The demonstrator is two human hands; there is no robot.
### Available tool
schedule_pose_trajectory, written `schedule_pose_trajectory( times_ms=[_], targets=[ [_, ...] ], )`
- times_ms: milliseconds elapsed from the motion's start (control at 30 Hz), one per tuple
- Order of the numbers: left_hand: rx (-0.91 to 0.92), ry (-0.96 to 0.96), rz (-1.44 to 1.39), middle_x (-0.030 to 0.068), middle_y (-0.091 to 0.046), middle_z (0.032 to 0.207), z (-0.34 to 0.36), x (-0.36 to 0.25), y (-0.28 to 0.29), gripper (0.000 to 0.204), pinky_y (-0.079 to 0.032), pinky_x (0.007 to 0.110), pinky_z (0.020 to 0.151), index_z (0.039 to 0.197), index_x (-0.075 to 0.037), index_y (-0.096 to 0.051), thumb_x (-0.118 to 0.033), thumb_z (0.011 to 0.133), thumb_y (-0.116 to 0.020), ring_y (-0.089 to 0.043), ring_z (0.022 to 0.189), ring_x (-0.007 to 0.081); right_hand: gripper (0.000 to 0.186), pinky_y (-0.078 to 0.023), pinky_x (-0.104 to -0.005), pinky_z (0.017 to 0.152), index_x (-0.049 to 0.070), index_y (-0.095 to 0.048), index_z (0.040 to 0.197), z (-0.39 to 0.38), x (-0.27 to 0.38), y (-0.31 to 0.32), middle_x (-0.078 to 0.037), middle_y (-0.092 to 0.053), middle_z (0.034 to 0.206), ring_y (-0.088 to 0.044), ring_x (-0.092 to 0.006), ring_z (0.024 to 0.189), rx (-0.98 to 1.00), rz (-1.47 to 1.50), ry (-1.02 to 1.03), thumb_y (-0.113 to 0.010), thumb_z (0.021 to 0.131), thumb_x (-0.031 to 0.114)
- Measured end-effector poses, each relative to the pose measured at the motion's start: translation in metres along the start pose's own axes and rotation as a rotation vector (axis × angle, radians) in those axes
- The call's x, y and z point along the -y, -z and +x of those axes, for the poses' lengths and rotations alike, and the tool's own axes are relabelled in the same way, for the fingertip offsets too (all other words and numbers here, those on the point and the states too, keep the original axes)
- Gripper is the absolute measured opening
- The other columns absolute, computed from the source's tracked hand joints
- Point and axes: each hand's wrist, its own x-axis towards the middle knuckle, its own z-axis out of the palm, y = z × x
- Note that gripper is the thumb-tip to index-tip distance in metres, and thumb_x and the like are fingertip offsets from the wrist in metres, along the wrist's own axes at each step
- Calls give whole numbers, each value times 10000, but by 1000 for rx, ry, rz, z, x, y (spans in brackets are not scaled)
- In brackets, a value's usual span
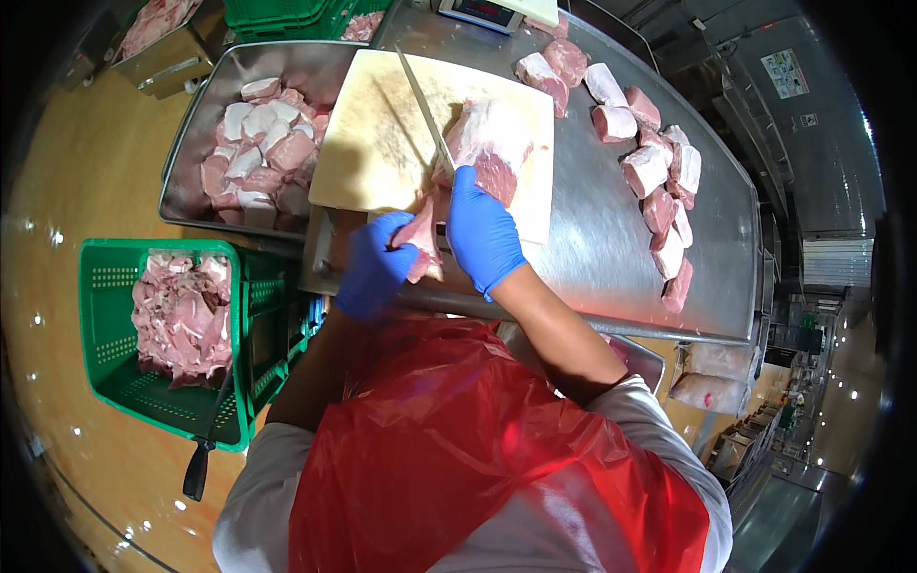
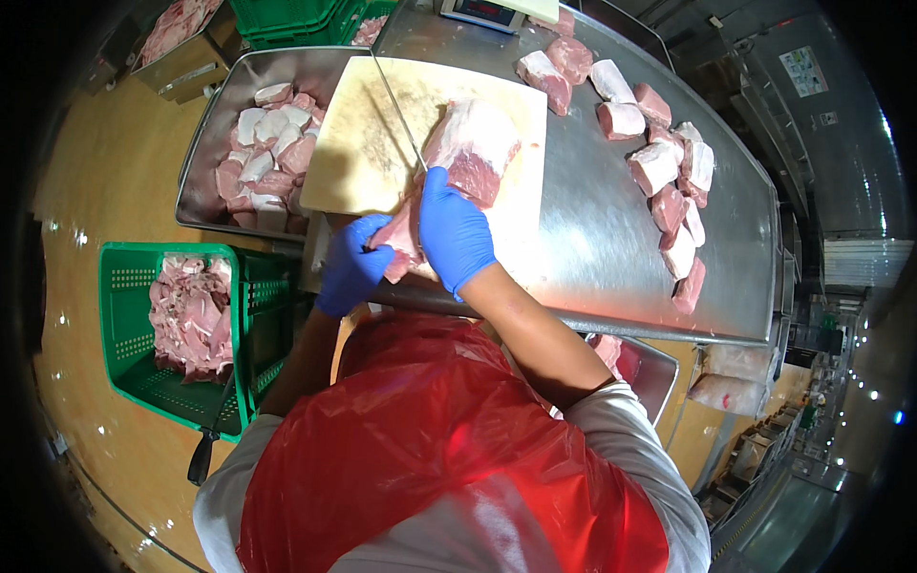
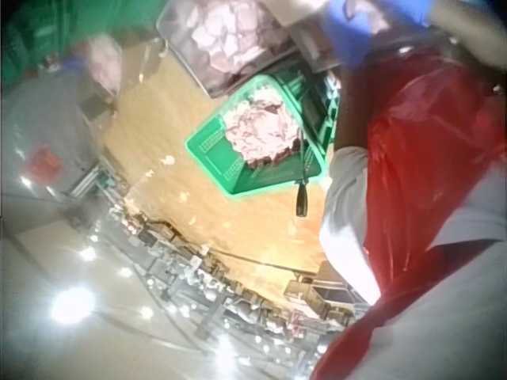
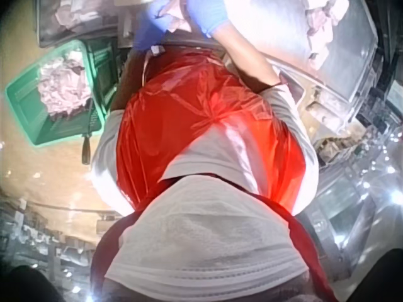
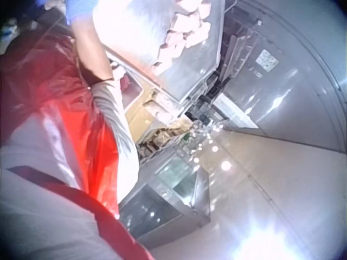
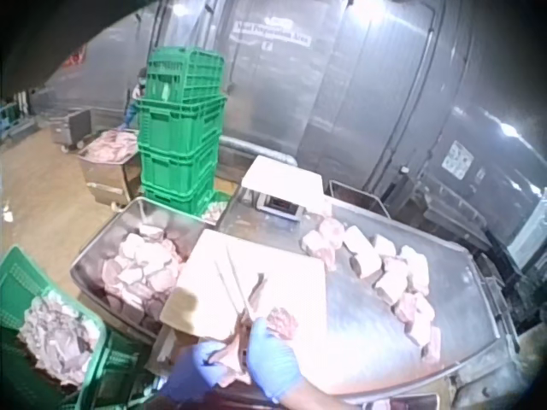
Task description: The person cuts large pieces of raw meat into smaller portions using a knife on a cutting board. The cut pieces are placed into a green basket and a metal tray.
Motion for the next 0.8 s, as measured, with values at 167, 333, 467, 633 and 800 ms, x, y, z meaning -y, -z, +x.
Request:
schedule_pose_trajectory(
  times_ms=[167,333,467,633,800],
  targets=[
    [-88,93,-232,29,-660,781,16,33,36,219,-516,297,669,964,10,-705,-101,792,-627,-615,721,107,251,-573,-506,663,-66,-409,1129,-64,-29,14,-295,-674,802,-699,-446,739,356,-155,-91,-511,909,1],
    [-325,-121,16,77,-686,1029,-10,35,108,176,-538,318,771,961,13,-709,-49,814,-634,-662,886,177,204,-518,-582,619,-7,-447,1145,-130,-62,87,-292,-650,729,-657,-496,681,552,-194,-123,-498,966,76],
    [-743,11,-321,129,-657,1221,-104,19,204,407,-507,363,979,1232,66,-647,-12,855,-514,-632,1093,236,216,-506,-578,598,7,-463,1151,-146,-70,127,-264,-668,772,-650,-507,710,474,-76,-136,-556,991,120],
    [-793,537,932,211,-719,1077,-166,53,269,323,-560,448,799,1180,19,-671,-112,885,-659,-697,950,375,181,-475,-476,539,-20,-471,1119,-141,-102,87,-257,-654,769,-660,-449,655,6,336,-214,-556,1030,113],
    [-519,106,-109,156,-649,1212,-13,24,115,430,-525,362,924,1328,-18,-593,-175,944,-703,-631,1075,230,231,-465,-296,485,-27,-493,1178,-99,-99,67,-85,-634,700,-584,-131,536,-254,806,-320,-531,1075,176]
  ],
)
